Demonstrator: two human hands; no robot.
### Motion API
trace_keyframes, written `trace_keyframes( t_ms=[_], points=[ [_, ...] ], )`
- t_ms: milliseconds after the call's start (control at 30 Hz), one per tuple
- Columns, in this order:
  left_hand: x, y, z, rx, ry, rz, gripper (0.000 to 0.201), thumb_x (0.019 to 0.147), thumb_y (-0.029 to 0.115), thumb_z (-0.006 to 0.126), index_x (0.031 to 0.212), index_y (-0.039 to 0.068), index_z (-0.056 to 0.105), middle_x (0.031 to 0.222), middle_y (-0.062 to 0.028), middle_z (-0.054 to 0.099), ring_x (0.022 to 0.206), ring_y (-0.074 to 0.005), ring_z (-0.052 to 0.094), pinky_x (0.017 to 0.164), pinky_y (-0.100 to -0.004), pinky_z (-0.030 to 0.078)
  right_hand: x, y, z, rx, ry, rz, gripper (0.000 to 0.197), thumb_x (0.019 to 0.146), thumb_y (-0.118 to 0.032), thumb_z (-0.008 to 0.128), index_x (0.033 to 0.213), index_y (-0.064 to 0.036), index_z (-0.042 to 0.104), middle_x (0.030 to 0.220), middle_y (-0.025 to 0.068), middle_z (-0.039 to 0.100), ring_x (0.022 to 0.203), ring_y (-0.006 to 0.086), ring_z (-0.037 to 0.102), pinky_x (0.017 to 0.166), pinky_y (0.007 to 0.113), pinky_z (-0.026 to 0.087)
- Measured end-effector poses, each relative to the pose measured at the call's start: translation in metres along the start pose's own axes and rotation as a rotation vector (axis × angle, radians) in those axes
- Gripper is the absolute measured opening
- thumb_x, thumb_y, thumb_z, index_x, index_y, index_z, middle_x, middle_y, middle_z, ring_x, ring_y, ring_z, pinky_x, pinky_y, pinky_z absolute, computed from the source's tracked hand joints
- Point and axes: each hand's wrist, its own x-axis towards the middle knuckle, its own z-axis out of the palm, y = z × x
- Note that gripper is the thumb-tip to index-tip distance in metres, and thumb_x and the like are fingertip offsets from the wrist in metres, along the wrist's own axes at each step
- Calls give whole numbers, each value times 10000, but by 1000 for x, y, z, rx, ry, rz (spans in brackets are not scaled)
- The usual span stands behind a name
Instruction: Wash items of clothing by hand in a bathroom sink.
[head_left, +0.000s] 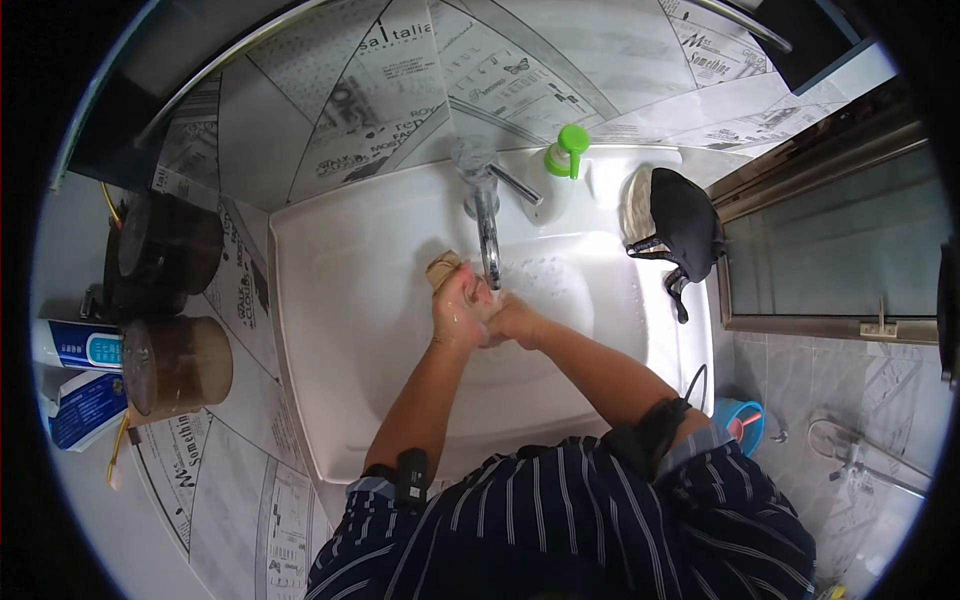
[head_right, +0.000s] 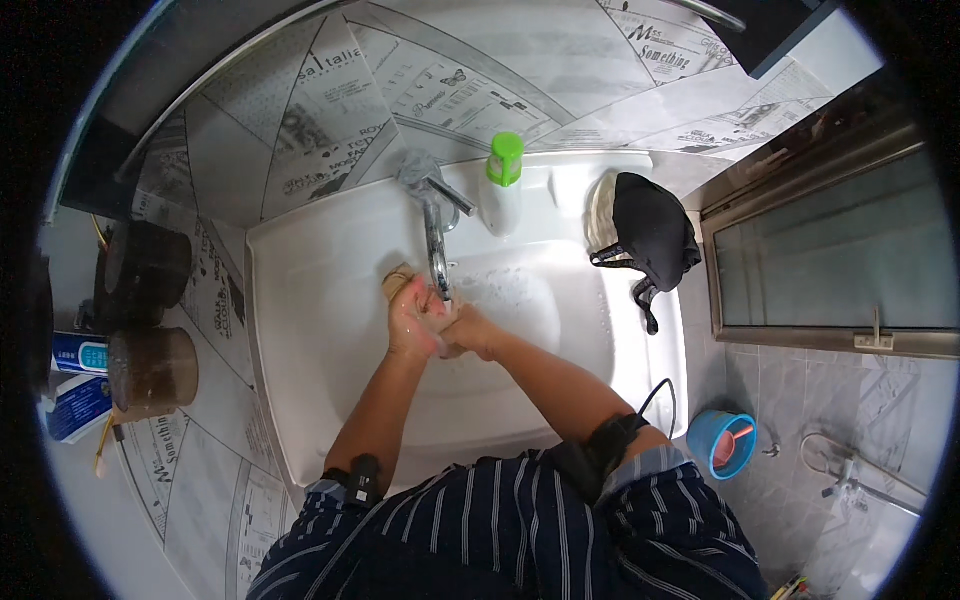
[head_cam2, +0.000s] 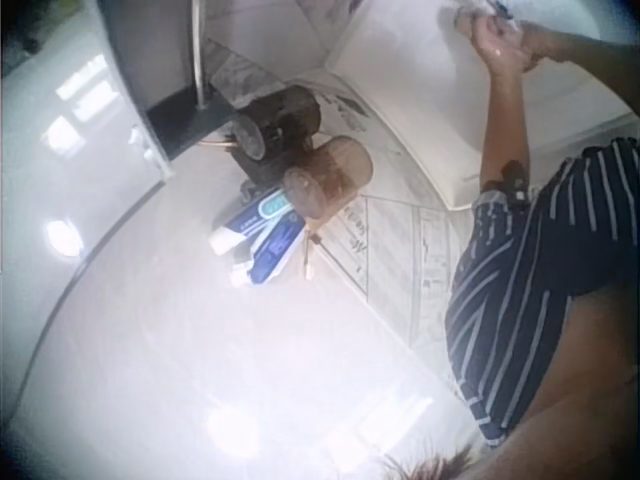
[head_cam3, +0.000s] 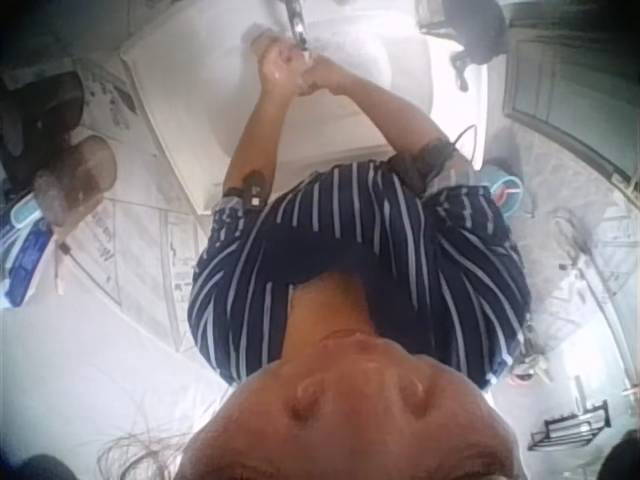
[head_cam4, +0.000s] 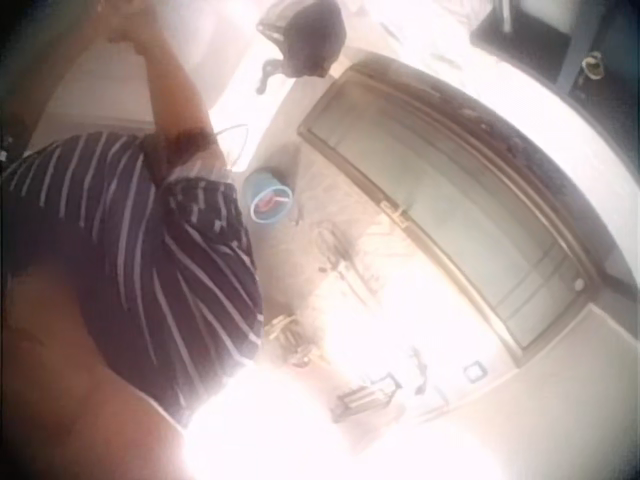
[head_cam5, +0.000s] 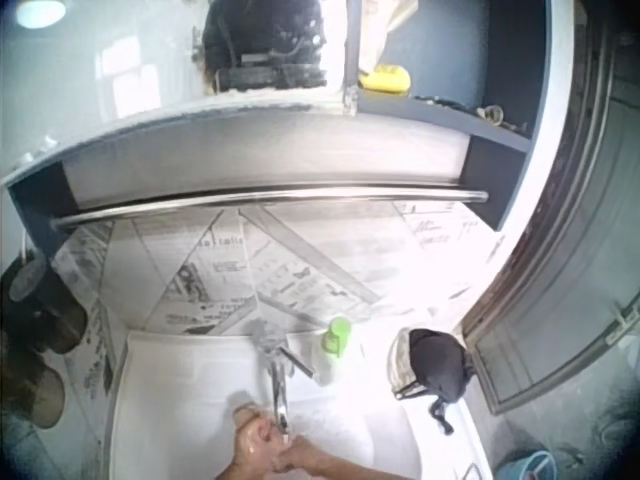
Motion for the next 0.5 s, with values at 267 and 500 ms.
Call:
trace_keyframes(
  t_ms=[267, 500],
  points=[
    [4, 10, 11, -55, -41, -100, 232, 870, 214, 569, 708, 140, 419, 591, 29, 360, 507, -140, 394, 509, -289, 363, -16, -42, 26, -1066, 203, -5, 350, 715, -285, 648, 914, -2, 594, 820, 116, 639, 761, 234, 614, 676, 324, 484],
    [9, -38, 1, 221, 206, -221, 323, 893, 410, 501, 984, 100, 493, 864, -74, 540, 636, -209, 546, 622, -362, 476, -37, -18, -1, -1368, 317, 148, 593, 697, -403, 683, 1129, -36, 509, 903, 131, 624, 773, 233, 618, 726, 322, 500]
  ],
)
